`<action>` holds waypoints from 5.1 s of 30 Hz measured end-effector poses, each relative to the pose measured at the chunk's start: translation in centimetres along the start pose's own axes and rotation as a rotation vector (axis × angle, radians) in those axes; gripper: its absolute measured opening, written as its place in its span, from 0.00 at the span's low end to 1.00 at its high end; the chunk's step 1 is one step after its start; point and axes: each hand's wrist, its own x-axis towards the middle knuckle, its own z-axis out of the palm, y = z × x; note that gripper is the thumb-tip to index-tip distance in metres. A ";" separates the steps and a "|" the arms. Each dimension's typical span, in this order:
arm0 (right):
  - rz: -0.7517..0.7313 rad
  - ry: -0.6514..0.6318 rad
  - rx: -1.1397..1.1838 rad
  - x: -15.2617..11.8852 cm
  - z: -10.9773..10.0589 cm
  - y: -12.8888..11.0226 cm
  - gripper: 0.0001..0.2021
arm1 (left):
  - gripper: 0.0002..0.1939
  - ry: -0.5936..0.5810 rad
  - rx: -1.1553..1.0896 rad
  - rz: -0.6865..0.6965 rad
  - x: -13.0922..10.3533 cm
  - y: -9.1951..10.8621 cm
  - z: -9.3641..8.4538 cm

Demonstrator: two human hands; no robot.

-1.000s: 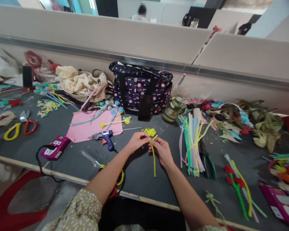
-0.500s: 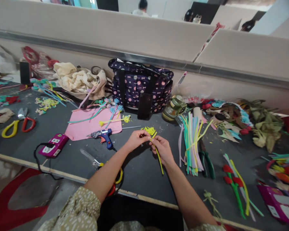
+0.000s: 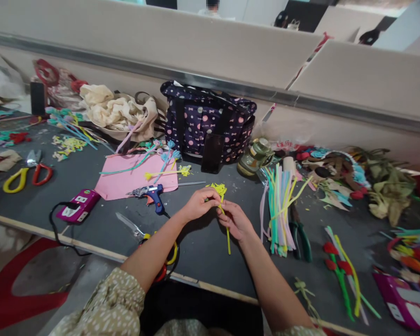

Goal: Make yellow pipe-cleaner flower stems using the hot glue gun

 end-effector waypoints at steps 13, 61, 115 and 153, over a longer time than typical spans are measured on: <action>-0.966 0.295 -1.331 -1.0 -0.4 0.4 0.06 | 0.22 -0.002 -0.360 -0.350 -0.2 -1.5 0.6; -0.170 0.183 -0.295 -0.4 -0.1 -1.2 0.10 | 0.07 -0.016 0.056 0.136 0.3 -0.4 -0.4; -0.983 0.350 -1.317 0.5 -1.4 1.0 0.07 | 0.15 0.027 -0.202 -0.293 0.0 -2.5 1.0; -0.416 0.214 -0.614 2.0 1.1 -2.0 0.14 | 0.13 0.118 -0.296 -0.399 0.5 -2.1 -0.1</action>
